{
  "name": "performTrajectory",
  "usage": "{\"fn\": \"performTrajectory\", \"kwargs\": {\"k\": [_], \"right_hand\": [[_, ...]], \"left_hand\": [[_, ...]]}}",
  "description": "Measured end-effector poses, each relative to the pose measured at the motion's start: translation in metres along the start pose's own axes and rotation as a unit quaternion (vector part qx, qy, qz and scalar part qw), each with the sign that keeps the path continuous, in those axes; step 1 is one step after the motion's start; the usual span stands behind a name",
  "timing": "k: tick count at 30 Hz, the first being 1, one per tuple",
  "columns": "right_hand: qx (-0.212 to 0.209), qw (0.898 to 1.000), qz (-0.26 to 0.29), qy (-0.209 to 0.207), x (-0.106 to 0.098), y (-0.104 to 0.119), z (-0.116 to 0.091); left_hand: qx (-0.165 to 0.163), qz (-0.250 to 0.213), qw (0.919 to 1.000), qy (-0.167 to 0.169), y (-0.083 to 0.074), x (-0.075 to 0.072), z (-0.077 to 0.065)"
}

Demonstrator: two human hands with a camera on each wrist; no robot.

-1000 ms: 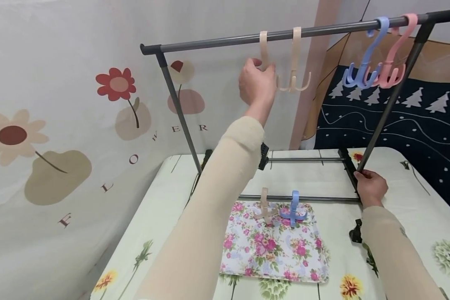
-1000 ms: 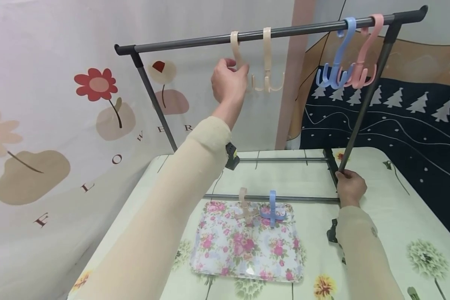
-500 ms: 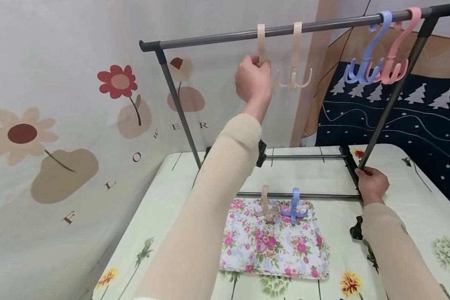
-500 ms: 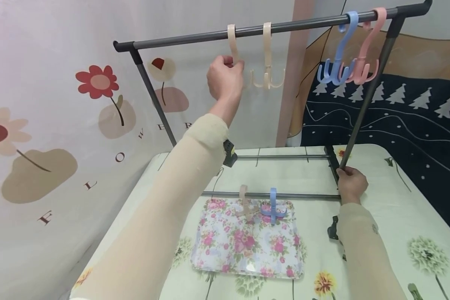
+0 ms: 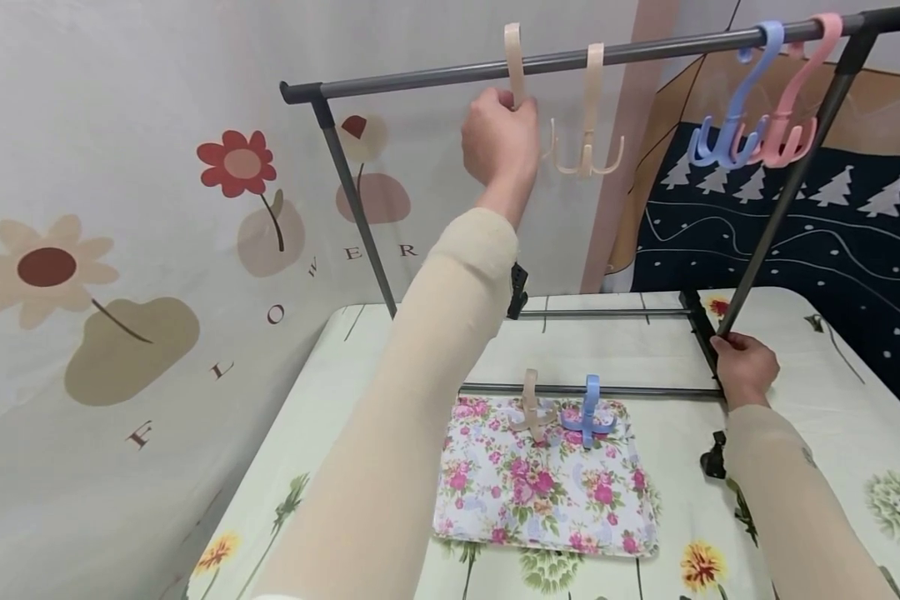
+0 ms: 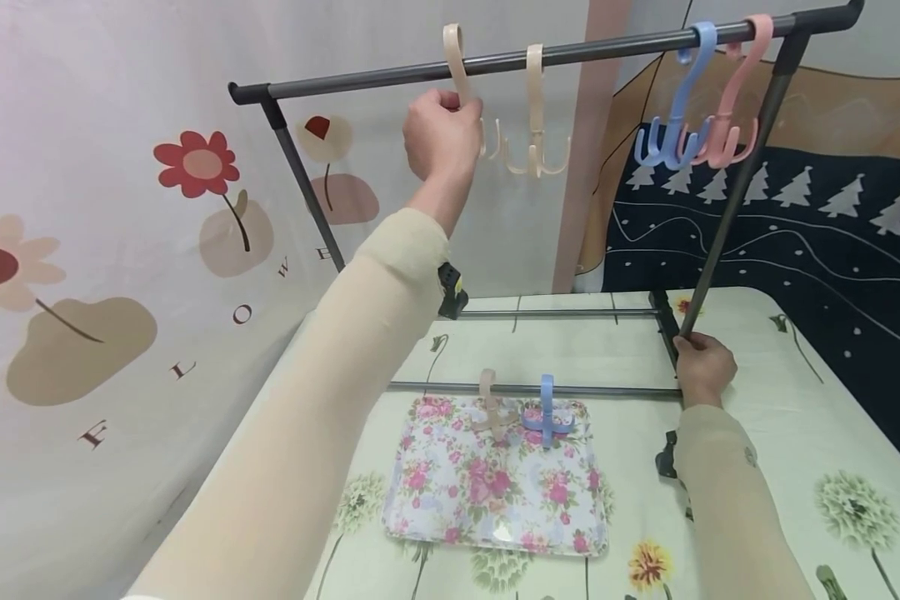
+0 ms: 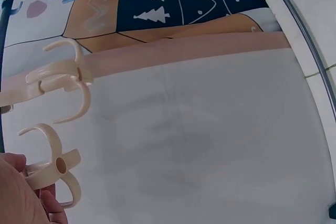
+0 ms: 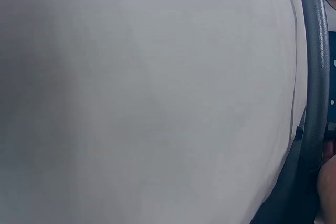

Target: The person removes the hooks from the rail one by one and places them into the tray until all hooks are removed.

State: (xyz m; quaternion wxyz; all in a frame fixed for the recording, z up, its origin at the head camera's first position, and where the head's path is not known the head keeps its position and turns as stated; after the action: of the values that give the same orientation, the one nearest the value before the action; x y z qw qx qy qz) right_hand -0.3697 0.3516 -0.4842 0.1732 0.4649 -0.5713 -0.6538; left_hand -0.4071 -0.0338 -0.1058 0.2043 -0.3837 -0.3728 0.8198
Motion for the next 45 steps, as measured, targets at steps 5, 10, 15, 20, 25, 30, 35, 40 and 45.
{"fn": "performTrajectory", "kwargs": {"k": [5, 10, 15, 20, 25, 30, 35, 40, 45], "right_hand": [[0.0, 1.0, 0.001, 0.002, 0.002, 0.001, 0.002], [0.002, 1.0, 0.002, 0.003, 0.001, 0.001, 0.003], [0.004, 1.0, 0.002, 0.004, 0.002, -0.002, 0.004], [0.01, 1.0, 0.012, 0.004, 0.004, -0.002, 0.004], [0.009, 1.0, 0.013, 0.004, 0.004, 0.0, 0.004], [0.016, 1.0, 0.006, 0.0, 0.002, -0.002, 0.003], [0.016, 1.0, 0.011, -0.002, 0.001, -0.003, 0.001], [0.011, 1.0, 0.01, 0.0, 0.001, -0.002, 0.001], [0.01, 1.0, 0.005, 0.0, 0.001, -0.002, 0.001]], "left_hand": [[0.011, -0.006, 0.9999, -0.003, -0.008, -0.008, 0.005], [0.017, -0.017, 0.9997, 0.005, -0.009, -0.011, 0.005], [0.012, -0.025, 0.9996, 0.011, -0.003, -0.011, 0.002], [0.025, -0.043, 0.9985, 0.025, 0.004, -0.015, -0.006], [0.043, -0.057, 0.9968, 0.036, 0.014, -0.022, -0.014], [0.046, -0.058, 0.9965, 0.04, 0.032, -0.024, -0.016], [0.044, -0.061, 0.9959, 0.05, 0.058, -0.023, -0.014], [0.044, -0.059, 0.9955, 0.061, 0.079, -0.022, -0.013], [0.047, -0.057, 0.9949, 0.069, 0.096, -0.023, -0.015]]}}
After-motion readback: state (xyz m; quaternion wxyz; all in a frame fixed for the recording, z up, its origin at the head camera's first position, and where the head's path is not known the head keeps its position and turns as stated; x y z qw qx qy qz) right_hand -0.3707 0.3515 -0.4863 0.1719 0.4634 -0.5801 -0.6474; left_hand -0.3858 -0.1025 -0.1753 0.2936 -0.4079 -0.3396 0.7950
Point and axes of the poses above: each hand's wrist, its own z-axis towards the middle knuckle, its own x-axis out of the palm, y = z × x, the point moved 8 cm from there along z, towards the middle knuckle, and after that the axes turned 4 degrees about z, right-handed, at the moved point
